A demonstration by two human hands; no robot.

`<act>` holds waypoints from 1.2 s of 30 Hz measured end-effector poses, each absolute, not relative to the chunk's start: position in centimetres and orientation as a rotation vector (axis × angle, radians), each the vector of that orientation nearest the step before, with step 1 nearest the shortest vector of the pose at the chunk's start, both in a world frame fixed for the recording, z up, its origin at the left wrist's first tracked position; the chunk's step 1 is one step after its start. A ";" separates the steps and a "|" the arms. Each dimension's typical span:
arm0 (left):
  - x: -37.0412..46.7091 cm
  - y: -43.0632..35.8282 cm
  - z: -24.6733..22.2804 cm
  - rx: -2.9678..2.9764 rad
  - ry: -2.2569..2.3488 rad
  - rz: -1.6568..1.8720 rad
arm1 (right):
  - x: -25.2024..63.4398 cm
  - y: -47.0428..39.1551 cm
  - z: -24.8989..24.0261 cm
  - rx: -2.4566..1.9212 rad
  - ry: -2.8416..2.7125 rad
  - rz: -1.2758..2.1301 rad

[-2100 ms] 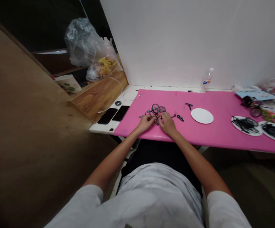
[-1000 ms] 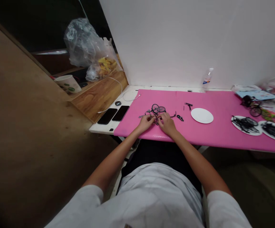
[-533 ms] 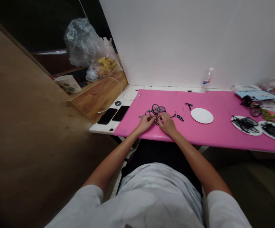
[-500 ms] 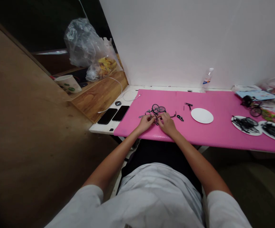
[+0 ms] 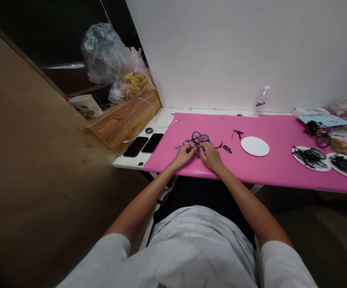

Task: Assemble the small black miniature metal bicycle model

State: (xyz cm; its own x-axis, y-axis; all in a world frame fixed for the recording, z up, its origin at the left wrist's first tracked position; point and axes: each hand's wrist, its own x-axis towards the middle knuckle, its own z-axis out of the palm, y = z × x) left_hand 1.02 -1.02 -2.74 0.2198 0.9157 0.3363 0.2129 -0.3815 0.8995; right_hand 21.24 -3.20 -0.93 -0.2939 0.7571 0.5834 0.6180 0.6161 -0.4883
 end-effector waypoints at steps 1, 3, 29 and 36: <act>1.0 -1.0 -2.7 1.755 1.053 1.202 | 21.2 -3.2 -0.9 -1.084 -2.013 0.219; 1.0 -1.0 -2.8 1.755 1.054 1.207 | 21.2 -3.2 -1.0 -1.084 -2.012 0.226; 0.9 -0.8 -3.2 1.779 1.049 1.216 | 21.2 -3.1 -1.1 -1.077 -2.035 0.184; 0.9 -0.8 -3.1 1.798 1.064 1.207 | 21.2 -3.1 -1.1 -1.073 -2.038 0.194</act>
